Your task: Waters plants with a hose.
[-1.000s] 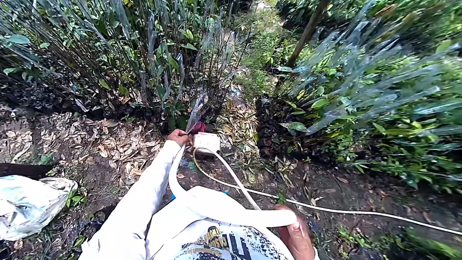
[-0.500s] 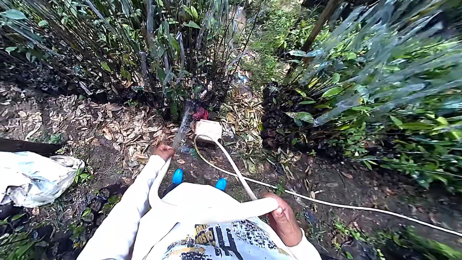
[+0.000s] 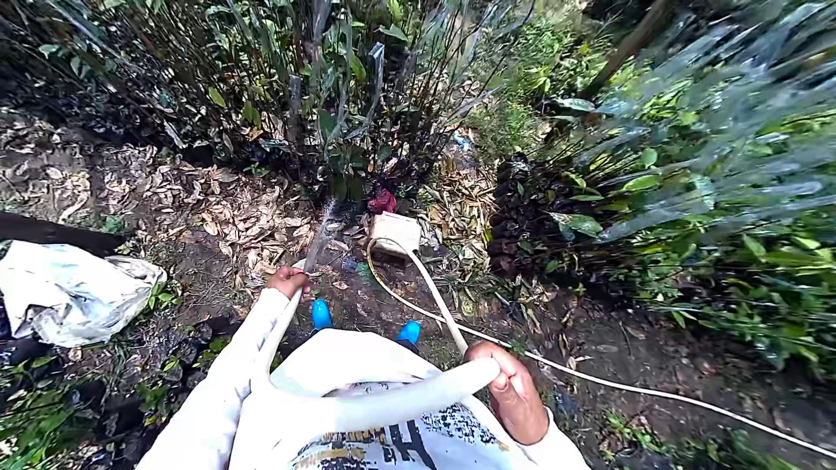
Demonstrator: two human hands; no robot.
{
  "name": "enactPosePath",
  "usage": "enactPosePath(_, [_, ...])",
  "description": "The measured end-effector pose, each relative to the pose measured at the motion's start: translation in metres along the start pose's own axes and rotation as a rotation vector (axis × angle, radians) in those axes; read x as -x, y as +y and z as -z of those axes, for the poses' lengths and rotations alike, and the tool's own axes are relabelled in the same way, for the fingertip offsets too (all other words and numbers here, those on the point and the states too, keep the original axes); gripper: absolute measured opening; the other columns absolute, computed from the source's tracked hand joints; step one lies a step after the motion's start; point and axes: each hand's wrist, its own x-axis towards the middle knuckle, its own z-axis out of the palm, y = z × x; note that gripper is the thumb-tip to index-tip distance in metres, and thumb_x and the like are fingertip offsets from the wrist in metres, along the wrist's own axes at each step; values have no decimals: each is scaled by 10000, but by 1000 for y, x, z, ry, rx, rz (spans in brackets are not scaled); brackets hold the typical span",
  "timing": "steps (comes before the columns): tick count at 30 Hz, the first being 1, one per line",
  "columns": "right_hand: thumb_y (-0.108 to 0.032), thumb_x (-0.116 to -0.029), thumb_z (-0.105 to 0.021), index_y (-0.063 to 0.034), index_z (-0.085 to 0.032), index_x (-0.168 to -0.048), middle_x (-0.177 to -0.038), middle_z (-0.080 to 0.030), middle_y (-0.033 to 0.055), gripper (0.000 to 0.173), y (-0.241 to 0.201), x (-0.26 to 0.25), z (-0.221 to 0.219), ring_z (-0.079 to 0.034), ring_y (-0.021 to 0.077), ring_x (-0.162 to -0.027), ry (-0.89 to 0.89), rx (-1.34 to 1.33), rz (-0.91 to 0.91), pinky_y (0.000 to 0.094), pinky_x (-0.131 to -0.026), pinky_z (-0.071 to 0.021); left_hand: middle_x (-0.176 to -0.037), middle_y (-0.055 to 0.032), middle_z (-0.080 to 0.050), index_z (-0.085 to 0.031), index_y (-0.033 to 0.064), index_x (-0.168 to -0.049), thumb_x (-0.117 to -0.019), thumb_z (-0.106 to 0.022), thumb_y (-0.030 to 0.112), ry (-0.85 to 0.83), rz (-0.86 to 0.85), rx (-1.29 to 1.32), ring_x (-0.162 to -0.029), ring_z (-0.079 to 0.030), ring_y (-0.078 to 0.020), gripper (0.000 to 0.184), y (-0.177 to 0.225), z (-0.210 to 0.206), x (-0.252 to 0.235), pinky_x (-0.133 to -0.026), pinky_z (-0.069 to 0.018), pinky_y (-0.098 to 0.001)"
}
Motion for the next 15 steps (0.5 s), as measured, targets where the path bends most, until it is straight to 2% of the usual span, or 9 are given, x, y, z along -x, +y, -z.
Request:
enactPosePath(5, [-639, -968, -541, -238, -662, -930, -799, -602, -178, 421, -2, -13, -49, -558, -111, -769, -22, 36, 27, 87, -701, -451, -706, -37, -632, -517, -43, -1242, -1026, -584, 107, -57, -71, 6, -484, -550, -66, 271, 8, 50, -23, -472, -477, -209])
enactPosePath(9, [-622, -978, -538, -231, -671, -948, -821, -622, -178, 413, -1, -21, -88, -568, -120, -780, -29, 65, 37, 83, -706, -464, -738, -41, -638, -492, -38, -1340, -1028, -590, 102, -91, -86, -5, -494, -548, -62, 355, 12, 91, -40, -477, -472, -207])
enactPosePath(15, [-661, -965, -527, -216, -662, -929, -796, -616, -155, 466, -6, -28, -118, -565, -105, -749, -34, 75, 47, 92, -677, -461, -728, -39, -639, -519, -44, -1277, -1022, -586, 94, -94, -100, -36, -499, -553, -66, 298, 15, 113, -45, -487, -477, -211])
